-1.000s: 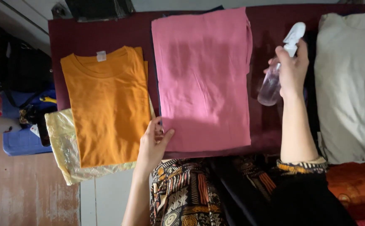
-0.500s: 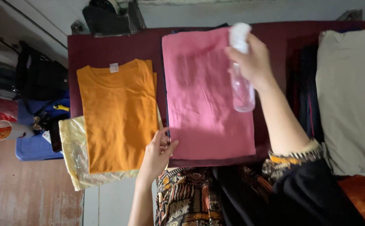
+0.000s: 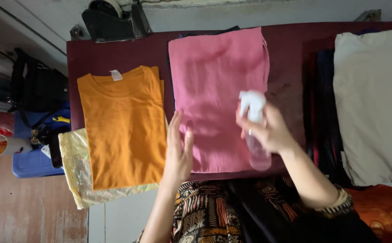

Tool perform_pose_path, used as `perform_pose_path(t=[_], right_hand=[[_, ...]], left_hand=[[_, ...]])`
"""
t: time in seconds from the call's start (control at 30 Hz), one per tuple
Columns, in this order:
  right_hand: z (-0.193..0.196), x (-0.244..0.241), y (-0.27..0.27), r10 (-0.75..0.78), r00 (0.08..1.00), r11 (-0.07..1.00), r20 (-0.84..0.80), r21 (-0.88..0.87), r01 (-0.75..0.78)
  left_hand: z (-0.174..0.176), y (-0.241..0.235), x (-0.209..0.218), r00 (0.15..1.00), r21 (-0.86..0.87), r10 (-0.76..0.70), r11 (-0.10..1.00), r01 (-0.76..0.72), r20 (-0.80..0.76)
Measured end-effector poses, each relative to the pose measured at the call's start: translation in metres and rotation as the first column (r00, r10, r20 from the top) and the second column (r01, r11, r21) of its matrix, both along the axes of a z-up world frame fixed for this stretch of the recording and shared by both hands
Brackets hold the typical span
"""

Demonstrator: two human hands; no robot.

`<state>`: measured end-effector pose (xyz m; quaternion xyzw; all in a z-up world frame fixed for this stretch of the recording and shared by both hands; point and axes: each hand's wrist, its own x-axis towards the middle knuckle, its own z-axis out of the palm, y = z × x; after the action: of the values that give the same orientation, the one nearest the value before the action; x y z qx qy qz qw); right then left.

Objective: Spray folded clothes with a liquid freshener and stack them together.

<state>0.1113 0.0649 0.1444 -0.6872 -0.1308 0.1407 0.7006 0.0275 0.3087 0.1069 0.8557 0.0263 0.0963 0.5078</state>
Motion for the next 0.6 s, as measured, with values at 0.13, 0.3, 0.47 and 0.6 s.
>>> perform_pose_path(t=[0.13, 0.3, 0.47, 0.6], right_hand=[[-0.027, -0.044, -0.013, 0.088, 0.986, 0.959, -0.143, -0.256, -0.123], [-0.021, -0.071, -0.027, 0.399, 0.819, 0.877, 0.412, -0.433, -0.210], [-0.047, -0.066, -0.078, -0.017, 0.994, 0.997, -0.109, -0.073, 0.009], [-0.069, -0.084, -0.098, -0.143, 0.987, 0.981, -0.069, -0.145, 0.132]], left_hand=[[-0.011, -0.008, -0.012, 0.996, -0.031, -0.089, 0.995, 0.090, 0.017], [-0.026, 0.004, 0.014, 0.999, 0.049, -0.047, 0.998, 0.045, 0.027], [-0.009, 0.019, 0.112, 0.988, 0.291, -0.097, 0.955, 0.059, 0.119], [-0.009, 0.024, 0.213, 0.974, 0.491, -0.148, 0.870, 0.046, 0.171]])
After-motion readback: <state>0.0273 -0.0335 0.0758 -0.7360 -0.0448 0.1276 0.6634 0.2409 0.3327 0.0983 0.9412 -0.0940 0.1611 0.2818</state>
